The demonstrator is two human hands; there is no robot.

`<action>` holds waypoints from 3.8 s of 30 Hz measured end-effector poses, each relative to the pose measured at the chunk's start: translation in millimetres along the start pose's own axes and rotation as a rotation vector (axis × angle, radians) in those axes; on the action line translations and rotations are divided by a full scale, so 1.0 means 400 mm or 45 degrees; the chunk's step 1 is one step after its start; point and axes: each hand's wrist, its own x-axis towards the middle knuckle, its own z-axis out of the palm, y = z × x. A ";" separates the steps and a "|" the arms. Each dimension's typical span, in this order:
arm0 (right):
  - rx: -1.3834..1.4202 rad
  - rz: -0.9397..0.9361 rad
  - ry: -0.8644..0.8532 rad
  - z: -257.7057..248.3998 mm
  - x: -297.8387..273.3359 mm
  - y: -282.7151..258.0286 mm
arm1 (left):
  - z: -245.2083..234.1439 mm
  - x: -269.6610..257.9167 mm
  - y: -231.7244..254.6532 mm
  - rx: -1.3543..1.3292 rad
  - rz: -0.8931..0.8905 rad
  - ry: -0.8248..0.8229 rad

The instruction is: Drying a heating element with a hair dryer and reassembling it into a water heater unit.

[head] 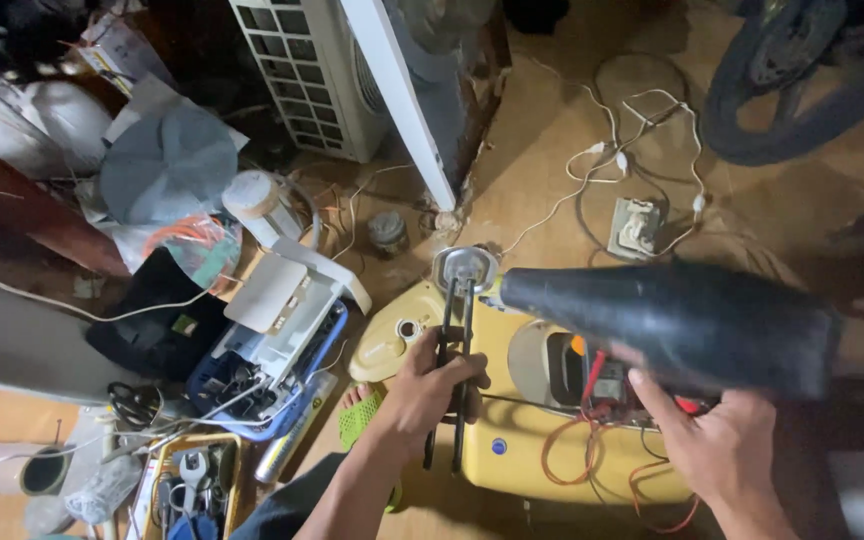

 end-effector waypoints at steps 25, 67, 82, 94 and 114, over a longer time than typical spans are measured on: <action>0.738 0.344 -0.078 -0.043 -0.002 0.115 | -0.127 0.022 0.063 1.610 0.809 0.058; 0.193 0.395 -0.206 -0.085 -0.019 0.092 | -0.077 0.023 0.047 1.660 0.898 0.237; 0.498 0.411 -0.185 -0.118 0.023 0.035 | -0.096 0.024 0.047 1.703 0.912 0.163; 0.732 0.218 -0.133 -0.137 0.063 0.044 | -0.137 0.074 -0.008 1.823 0.760 0.244; 0.633 0.279 -0.175 -0.167 -0.026 0.087 | -0.066 0.009 0.017 1.700 0.793 0.079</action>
